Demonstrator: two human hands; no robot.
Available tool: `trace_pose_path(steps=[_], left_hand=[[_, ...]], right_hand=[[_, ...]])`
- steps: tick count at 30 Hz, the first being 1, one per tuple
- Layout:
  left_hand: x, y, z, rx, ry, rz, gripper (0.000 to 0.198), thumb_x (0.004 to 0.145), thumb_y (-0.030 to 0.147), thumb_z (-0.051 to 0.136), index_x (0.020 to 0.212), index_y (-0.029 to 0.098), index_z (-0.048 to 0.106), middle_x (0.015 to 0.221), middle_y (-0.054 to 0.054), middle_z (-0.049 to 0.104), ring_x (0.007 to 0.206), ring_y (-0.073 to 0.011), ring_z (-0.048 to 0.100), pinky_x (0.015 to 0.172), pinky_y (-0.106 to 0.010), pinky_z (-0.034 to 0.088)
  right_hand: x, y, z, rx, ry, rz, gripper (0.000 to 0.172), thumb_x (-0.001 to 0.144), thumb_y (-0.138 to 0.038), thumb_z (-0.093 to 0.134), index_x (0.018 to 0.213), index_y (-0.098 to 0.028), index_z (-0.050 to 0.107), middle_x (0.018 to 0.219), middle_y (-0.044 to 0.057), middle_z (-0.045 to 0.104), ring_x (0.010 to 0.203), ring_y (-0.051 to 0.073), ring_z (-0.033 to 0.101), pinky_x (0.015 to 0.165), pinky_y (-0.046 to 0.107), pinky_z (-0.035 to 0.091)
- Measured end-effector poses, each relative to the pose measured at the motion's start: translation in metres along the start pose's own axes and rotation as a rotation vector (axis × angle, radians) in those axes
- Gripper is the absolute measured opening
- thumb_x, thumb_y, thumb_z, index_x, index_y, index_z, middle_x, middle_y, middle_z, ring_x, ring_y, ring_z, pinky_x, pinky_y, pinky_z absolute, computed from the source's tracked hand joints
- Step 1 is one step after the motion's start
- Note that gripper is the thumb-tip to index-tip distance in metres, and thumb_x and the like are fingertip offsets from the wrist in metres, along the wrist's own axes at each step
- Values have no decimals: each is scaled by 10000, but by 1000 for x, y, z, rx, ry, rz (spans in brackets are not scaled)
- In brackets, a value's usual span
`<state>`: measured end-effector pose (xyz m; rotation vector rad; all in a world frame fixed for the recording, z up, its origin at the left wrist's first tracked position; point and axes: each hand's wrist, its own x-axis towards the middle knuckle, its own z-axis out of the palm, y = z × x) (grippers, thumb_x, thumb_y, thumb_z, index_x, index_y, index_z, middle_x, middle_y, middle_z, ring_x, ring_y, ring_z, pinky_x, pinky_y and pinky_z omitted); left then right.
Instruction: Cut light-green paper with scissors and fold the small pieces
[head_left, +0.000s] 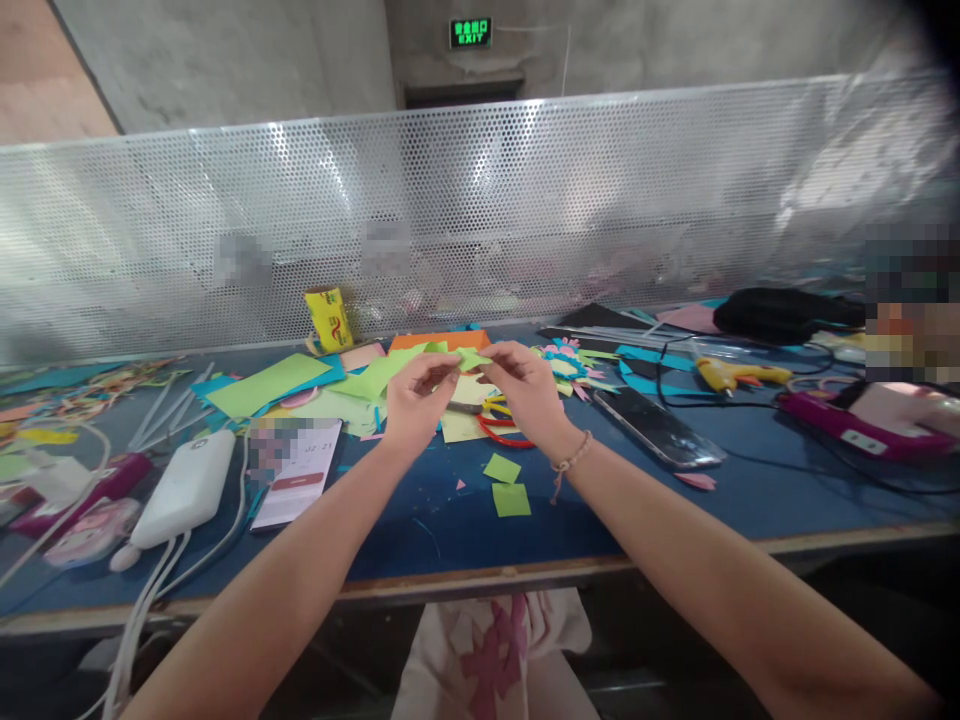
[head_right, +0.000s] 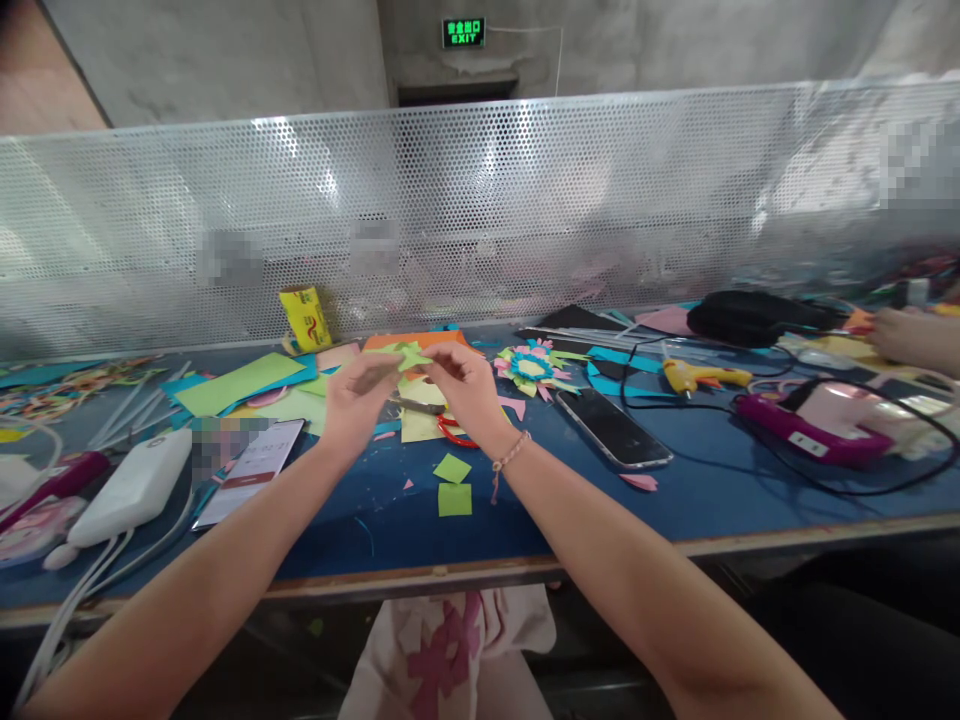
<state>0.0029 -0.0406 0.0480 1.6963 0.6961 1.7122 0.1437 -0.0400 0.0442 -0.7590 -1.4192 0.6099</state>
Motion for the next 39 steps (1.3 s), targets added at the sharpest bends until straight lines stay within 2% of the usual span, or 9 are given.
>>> trace_pose_path(steps=[5, 8, 11, 14, 19, 26, 33, 39], left_hand=[[4, -4, -1, -275, -75, -192, 109, 742, 253, 545, 836, 211, 580, 723, -4, 626, 658, -108, 608, 697, -305, 511], [6, -6, 0, -297, -74, -249, 143, 681, 255, 627, 801, 197, 576, 696, 11, 609, 618, -87, 590, 663, -281, 517], [6, -8, 0, -281, -56, -249, 144, 642, 225, 659, 754, 177, 584, 697, 11, 605, 623, -79, 583, 660, -263, 519], [6, -10, 0, -250, -12, -216, 143, 653, 221, 647, 776, 177, 589, 694, 14, 604, 607, -77, 582, 660, -269, 522], [7, -12, 0, -258, 56, -176, 198, 651, 203, 644, 837, 182, 579, 757, 7, 598, 656, -93, 609, 683, -277, 524], [4, -9, 2, -203, 38, -168, 161, 662, 208, 628, 811, 166, 587, 755, -7, 611, 677, -118, 621, 704, -294, 513], [3, -5, 0, -107, 46, -182, 150, 684, 290, 618, 763, 164, 636, 731, -15, 625, 647, -89, 568, 668, -246, 472], [6, -7, -1, -143, 73, -210, 146, 642, 241, 653, 761, 158, 640, 683, -5, 623, 606, -78, 544, 615, -218, 444]], right_hand=[[8, 7, -8, 44, -69, -19, 75, 704, -231, 576, 778, -220, 579, 701, -23, 579, 632, 96, 570, 663, 283, 502], [11, 12, -12, 36, -134, -39, 82, 696, -202, 582, 777, -214, 586, 691, -26, 583, 642, 97, 570, 676, 290, 499], [10, 10, -12, 40, -133, -22, 104, 718, -205, 565, 821, -218, 573, 791, -7, 602, 718, 108, 585, 687, 284, 505], [6, 2, -10, 73, -73, -20, 117, 764, -245, 525, 879, -234, 538, 924, 12, 581, 818, 123, 588, 676, 272, 517], [-1, -6, -3, 72, -116, -19, 84, 766, -279, 542, 835, -231, 549, 856, 4, 568, 775, 128, 596, 700, 301, 534], [-3, -3, 6, 157, -140, 107, 138, 768, -315, 548, 898, -269, 541, 886, -3, 603, 754, 128, 611, 728, 337, 536], [-2, 1, 3, -22, -67, -1, 62, 743, -257, 572, 793, -221, 582, 766, -2, 606, 675, 116, 589, 667, 301, 524], [-2, -1, -2, -234, -93, -131, 86, 763, -202, 530, 807, -197, 604, 775, 17, 625, 667, 116, 586, 627, 278, 495]])
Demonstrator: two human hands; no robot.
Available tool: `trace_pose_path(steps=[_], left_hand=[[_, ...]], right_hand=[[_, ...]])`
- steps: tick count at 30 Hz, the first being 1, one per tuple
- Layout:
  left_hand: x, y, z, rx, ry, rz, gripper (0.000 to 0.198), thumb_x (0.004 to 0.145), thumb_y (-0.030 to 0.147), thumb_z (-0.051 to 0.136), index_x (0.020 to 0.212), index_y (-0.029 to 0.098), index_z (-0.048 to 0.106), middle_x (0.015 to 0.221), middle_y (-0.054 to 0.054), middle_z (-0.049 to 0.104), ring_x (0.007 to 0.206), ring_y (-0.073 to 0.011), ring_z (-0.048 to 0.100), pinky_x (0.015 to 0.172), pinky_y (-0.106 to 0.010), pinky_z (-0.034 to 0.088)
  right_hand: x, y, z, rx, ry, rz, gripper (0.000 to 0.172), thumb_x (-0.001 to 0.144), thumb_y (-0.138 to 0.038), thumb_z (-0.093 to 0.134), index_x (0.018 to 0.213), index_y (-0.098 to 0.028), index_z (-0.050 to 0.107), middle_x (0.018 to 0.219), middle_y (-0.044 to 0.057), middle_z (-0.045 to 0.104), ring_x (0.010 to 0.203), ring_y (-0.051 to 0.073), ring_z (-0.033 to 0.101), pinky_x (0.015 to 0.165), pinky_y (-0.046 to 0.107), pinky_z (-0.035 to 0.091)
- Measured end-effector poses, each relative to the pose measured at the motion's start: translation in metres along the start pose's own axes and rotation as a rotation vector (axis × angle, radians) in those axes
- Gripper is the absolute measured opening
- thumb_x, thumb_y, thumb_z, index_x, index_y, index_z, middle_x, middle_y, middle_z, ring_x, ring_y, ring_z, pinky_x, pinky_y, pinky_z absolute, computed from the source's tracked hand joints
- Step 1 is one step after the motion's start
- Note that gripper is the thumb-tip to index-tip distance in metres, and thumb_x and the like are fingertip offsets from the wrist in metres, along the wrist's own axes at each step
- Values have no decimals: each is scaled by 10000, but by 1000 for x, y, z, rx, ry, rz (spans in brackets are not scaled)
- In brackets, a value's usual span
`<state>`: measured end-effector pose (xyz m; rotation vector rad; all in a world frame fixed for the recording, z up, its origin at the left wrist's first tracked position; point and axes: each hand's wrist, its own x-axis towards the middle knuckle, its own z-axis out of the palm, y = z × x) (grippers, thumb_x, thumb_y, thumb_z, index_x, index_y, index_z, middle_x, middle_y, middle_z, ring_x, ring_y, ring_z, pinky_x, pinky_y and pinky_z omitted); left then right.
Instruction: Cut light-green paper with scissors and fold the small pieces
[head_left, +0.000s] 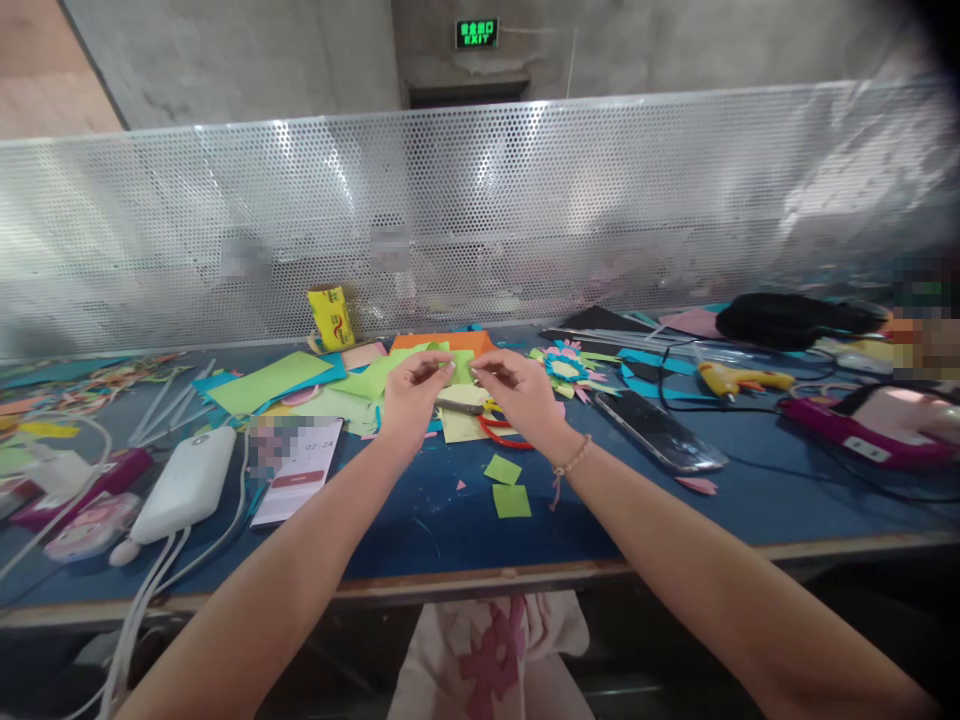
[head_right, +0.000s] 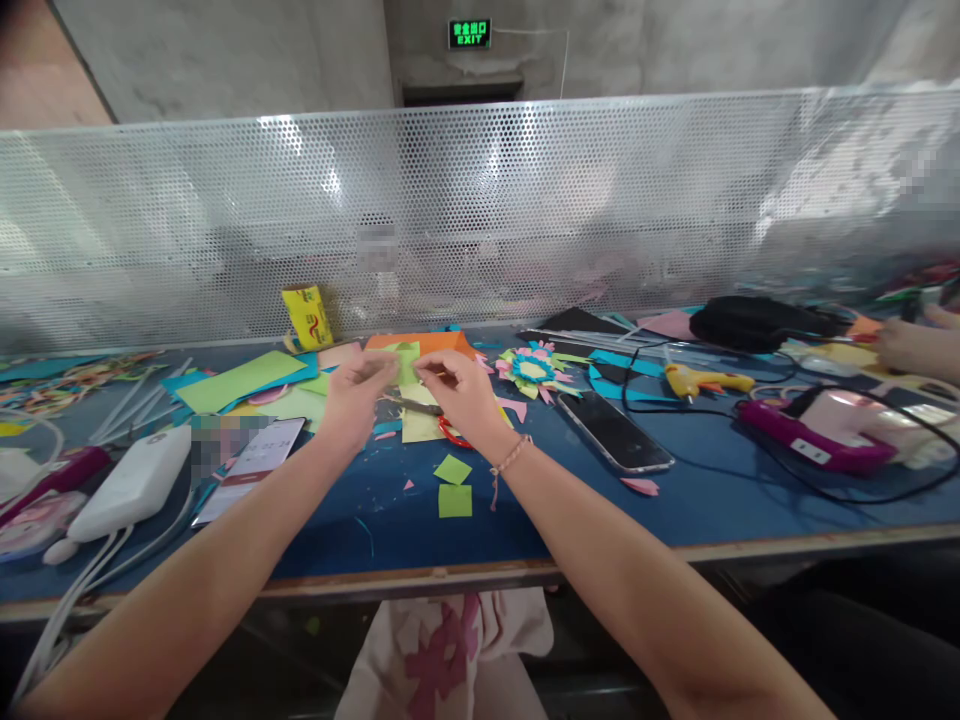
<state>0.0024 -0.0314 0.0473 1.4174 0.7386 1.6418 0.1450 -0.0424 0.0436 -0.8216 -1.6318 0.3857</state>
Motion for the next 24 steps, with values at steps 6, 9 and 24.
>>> trace_pose_path(steps=[6, 9, 24], left_hand=[[0, 3, -1, -123, -54, -98, 168, 632, 217, 660, 789, 168, 629, 663, 1, 614, 604, -86, 558, 604, -231, 467], [-1, 4, -1, -131, -61, -119, 143, 634, 209, 656, 769, 163, 641, 706, -11, 622, 640, -91, 568, 616, -235, 477], [-1, 4, 1, -227, -63, -187, 161, 609, 189, 679, 755, 151, 625, 762, -11, 607, 727, -98, 577, 720, -269, 488]], right_hand=[[0, -2, -8, -190, -45, -261, 174, 763, -153, 502, 859, -214, 634, 797, 24, 633, 732, 128, 578, 650, 277, 478], [1, -2, -10, -253, -59, -308, 188, 774, -156, 487, 867, -223, 637, 792, 22, 639, 735, 131, 577, 668, 289, 474], [2, 4, -6, -216, -53, -197, 188, 779, -167, 493, 884, -217, 642, 809, 29, 621, 718, 123, 572, 606, 262, 465]])
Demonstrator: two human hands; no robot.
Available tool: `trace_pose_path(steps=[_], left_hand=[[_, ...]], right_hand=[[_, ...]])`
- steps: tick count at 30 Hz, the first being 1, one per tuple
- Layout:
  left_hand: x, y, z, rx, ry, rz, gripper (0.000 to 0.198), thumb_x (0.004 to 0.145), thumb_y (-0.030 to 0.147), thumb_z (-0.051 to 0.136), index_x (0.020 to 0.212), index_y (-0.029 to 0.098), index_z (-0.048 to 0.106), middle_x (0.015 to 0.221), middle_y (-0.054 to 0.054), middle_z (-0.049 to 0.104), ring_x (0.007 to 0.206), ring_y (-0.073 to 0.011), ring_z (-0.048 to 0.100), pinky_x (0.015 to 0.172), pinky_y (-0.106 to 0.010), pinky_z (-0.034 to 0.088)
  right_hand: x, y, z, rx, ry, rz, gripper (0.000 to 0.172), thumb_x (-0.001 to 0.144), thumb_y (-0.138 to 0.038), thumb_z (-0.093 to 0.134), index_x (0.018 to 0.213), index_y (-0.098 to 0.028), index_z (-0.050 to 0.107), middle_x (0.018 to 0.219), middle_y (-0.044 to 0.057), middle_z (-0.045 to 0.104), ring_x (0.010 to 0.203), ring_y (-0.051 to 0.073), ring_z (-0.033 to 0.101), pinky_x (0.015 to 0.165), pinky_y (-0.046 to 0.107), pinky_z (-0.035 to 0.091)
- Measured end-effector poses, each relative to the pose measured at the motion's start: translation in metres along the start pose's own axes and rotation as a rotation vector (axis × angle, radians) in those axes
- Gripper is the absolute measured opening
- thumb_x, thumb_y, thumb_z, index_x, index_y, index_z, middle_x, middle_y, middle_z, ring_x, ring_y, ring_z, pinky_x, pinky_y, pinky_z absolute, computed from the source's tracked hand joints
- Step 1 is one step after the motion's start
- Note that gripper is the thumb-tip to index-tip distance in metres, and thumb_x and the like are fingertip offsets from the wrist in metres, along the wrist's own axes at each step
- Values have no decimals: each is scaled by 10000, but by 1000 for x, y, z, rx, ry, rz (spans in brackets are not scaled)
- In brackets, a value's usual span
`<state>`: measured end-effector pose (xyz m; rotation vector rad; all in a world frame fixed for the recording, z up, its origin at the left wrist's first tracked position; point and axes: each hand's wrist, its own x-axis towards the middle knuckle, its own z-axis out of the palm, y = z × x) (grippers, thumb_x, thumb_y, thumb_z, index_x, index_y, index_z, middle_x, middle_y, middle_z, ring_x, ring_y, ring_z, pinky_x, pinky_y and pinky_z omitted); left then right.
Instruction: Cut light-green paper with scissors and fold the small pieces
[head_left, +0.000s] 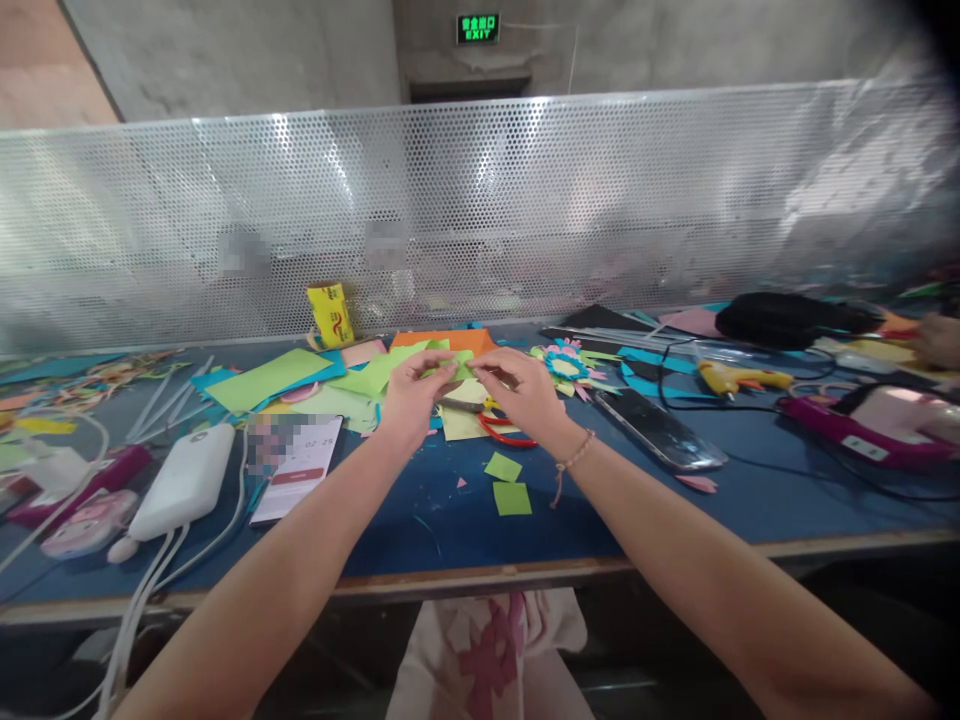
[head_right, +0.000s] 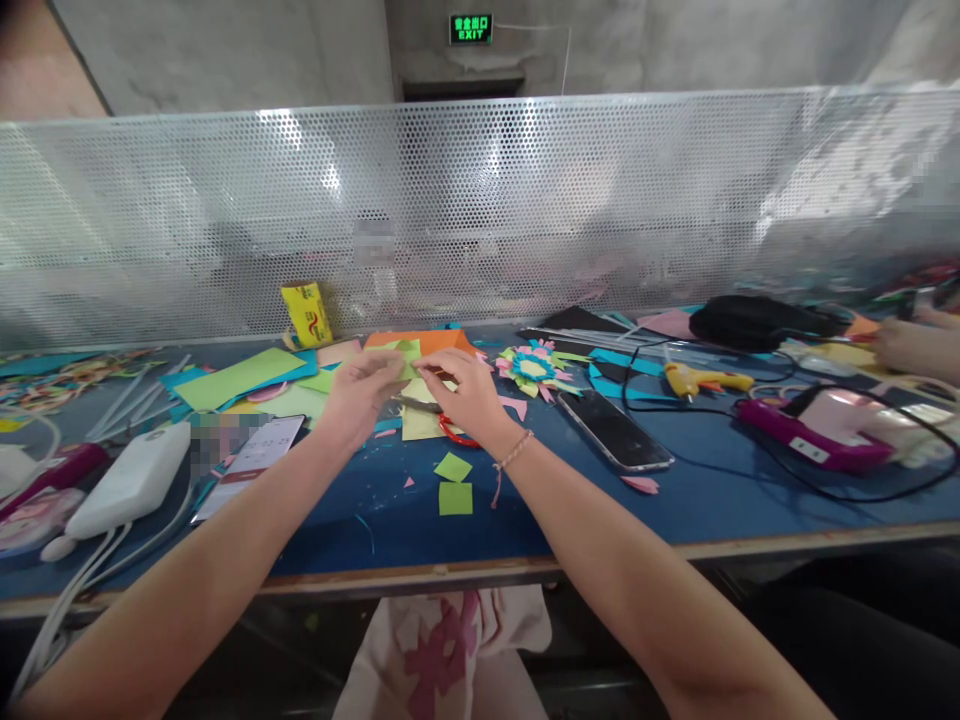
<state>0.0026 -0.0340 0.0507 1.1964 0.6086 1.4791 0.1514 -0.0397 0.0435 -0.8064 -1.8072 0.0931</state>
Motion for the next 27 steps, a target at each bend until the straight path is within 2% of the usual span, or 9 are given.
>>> trace_pose_path(steps=[4, 9, 19, 27], left_hand=[[0, 2, -1, 20, 16, -22, 223, 605, 205, 686, 804, 154, 597, 702, -8, 609, 682, -106, 582, 684, -276, 485], [1, 2, -2, 33, 32, -57, 270, 591, 204, 697, 825, 155, 574, 705, -23, 624, 659, -119, 591, 627, -263, 468], [2, 1, -1, -62, 29, -97, 288, 590, 151, 694, 820, 159, 520, 726, -18, 625, 677, -119, 603, 646, -263, 467], [3, -1, -2, -135, 17, -133, 322, 597, 102, 684, 843, 165, 487, 716, -7, 616, 673, -111, 606, 684, -271, 475]], right_hand=[[1, 0, -1, -9, 10, 31, 176, 774, -173, 498, 860, -208, 648, 795, 33, 621, 725, 129, 569, 612, 269, 457], [2, 1, -1, -43, -5, -14, 197, 771, -141, 489, 832, -233, 653, 755, 12, 620, 716, 129, 554, 632, 279, 443], [1, 0, 0, -4, 1, 44, 180, 763, -143, 494, 818, -219, 647, 744, 12, 609, 664, 117, 549, 575, 258, 438], [1, -1, 0, 125, -13, 129, 153, 758, -184, 510, 851, -196, 631, 830, 37, 635, 718, 126, 582, 611, 267, 484]])
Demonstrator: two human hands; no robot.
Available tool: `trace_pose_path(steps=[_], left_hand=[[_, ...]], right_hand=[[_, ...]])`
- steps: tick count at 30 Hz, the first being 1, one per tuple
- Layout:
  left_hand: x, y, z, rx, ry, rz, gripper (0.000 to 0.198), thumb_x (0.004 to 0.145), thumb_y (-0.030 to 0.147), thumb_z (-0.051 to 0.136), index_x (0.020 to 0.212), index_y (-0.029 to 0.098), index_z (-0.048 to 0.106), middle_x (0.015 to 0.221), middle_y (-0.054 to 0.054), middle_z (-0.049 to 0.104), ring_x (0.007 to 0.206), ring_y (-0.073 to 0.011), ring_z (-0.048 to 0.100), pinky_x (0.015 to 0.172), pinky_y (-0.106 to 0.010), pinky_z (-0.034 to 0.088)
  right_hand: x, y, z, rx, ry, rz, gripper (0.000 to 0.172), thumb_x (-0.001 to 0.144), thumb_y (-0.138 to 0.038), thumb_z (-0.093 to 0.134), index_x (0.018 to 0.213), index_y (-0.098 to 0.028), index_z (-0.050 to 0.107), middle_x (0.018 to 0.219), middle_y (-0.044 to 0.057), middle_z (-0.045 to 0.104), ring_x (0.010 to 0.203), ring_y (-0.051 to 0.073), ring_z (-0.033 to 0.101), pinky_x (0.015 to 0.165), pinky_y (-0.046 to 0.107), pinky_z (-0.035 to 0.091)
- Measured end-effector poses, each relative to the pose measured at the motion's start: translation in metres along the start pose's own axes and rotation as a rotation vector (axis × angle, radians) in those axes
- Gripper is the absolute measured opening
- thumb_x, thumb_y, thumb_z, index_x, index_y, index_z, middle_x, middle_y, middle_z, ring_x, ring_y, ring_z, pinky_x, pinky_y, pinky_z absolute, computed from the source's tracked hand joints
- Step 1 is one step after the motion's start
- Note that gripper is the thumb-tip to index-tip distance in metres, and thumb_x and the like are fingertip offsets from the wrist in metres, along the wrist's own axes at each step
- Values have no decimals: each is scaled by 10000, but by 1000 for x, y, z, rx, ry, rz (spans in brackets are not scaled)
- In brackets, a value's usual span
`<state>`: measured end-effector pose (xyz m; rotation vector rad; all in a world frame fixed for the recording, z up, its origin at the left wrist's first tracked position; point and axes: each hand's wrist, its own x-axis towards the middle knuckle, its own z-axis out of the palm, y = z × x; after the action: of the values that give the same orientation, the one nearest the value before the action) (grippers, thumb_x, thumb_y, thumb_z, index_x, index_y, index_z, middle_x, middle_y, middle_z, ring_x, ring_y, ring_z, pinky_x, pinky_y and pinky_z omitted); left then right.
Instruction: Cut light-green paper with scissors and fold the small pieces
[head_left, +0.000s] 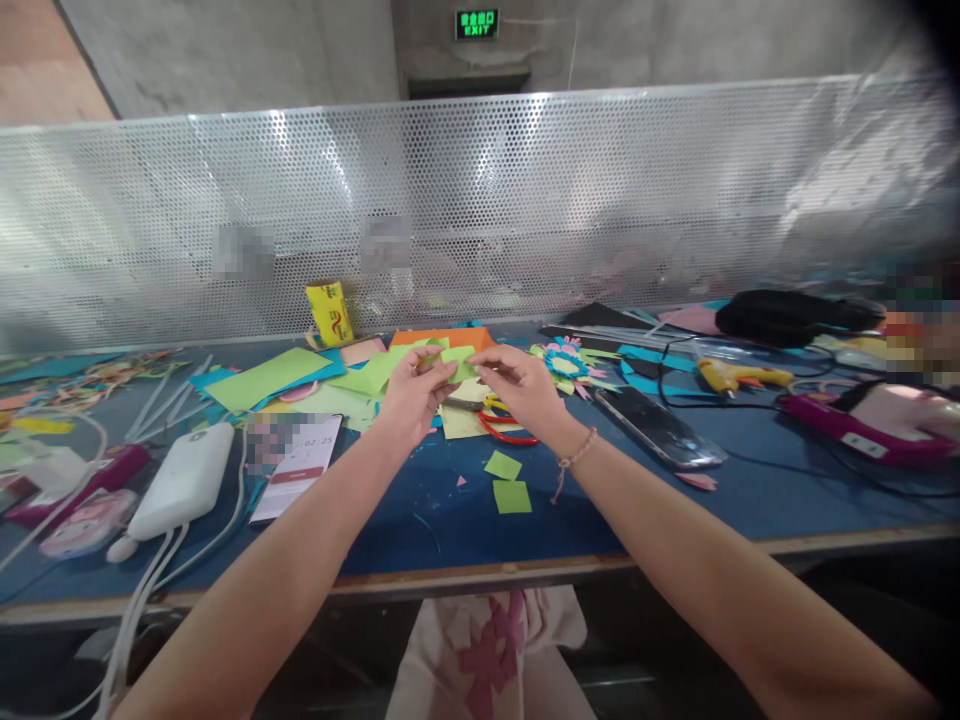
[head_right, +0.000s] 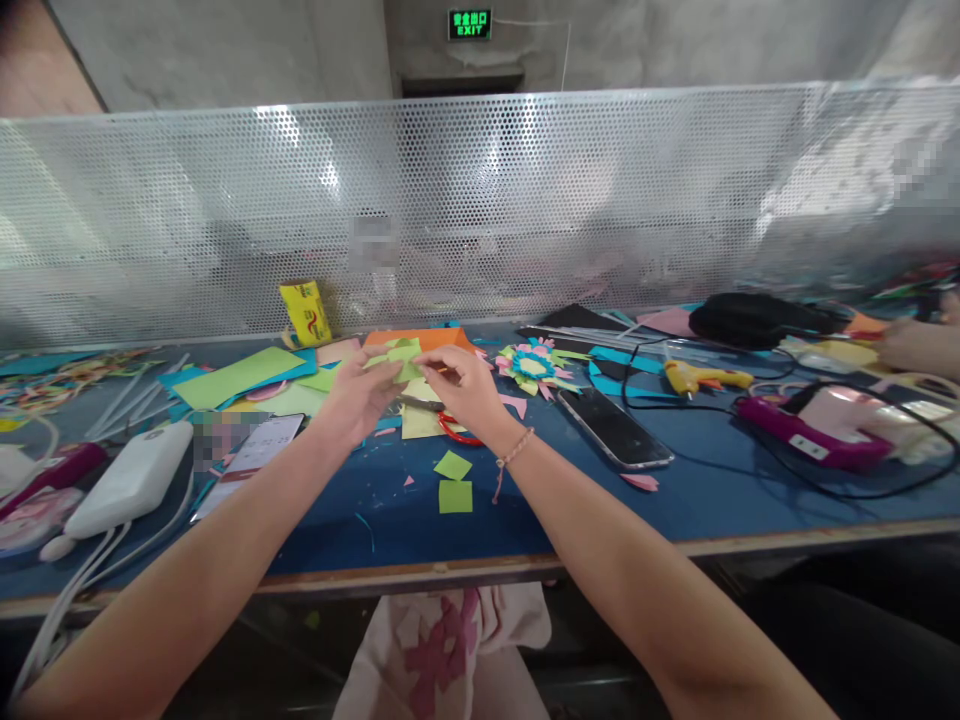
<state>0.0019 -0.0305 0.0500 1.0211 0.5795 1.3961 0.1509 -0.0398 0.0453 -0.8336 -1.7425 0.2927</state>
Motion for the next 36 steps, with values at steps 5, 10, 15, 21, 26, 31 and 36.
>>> trace_pose_path(steps=[5, 10, 15, 21, 26, 31, 36], left_hand=[[1, 0, -1, 17, 5, -11, 324, 601, 111, 685, 855, 167, 492, 712, -5, 616, 672, -112, 608, 677, -264, 479], [2, 0, -2, -16, 24, -60, 321, 597, 87, 681, 836, 180, 489, 685, 7, 611, 651, -97, 600, 668, -250, 479], [3, -1, -2, -47, -5, -73, 281, 607, 84, 672, 817, 174, 509, 691, 10, 605, 649, -88, 594, 694, -255, 481], [3, -2, -3, -46, -14, -96, 286, 605, 93, 680, 830, 176, 523, 681, 10, 604, 620, -93, 597, 666, -257, 492], [3, -1, -3, -68, -11, -112, 281, 615, 82, 667, 835, 180, 522, 684, 11, 613, 645, -96, 610, 681, -256, 498], [3, -2, -4, -62, -33, -125, 284, 619, 81, 664, 850, 178, 530, 715, 2, 623, 663, -103, 618, 690, -260, 502], [5, -3, -5, -86, -18, -146, 289, 618, 71, 663, 851, 183, 534, 706, 5, 626, 658, -102, 618, 691, -260, 505]], right_hand=[[0, -1, 0, 6, -11, 2, 152, 767, -199, 509, 831, -193, 646, 812, 41, 646, 711, 127, 592, 635, 283, 496], [0, 0, 0, -7, -31, -8, 170, 768, -185, 505, 859, -207, 647, 826, 36, 641, 732, 127, 585, 624, 274, 488], [0, 2, 1, 96, -52, 56, 170, 763, -194, 511, 876, -196, 639, 851, 41, 641, 718, 121, 588, 642, 281, 503], [0, 4, 2, 167, -64, 106, 194, 741, -166, 506, 884, -182, 637, 796, 33, 653, 649, 109, 588, 608, 275, 505], [1, 4, 2, 82, -36, 97, 201, 705, -145, 540, 865, -193, 652, 772, 25, 660, 677, 126, 598, 612, 277, 494], [2, 3, 0, 18, 22, 51, 173, 717, -134, 542, 792, -224, 669, 794, 20, 638, 740, 136, 587, 636, 290, 484], [1, 6, 0, 50, 66, 0, 198, 715, -117, 562, 783, -263, 677, 929, 29, 575, 889, 155, 551, 677, 306, 487]])
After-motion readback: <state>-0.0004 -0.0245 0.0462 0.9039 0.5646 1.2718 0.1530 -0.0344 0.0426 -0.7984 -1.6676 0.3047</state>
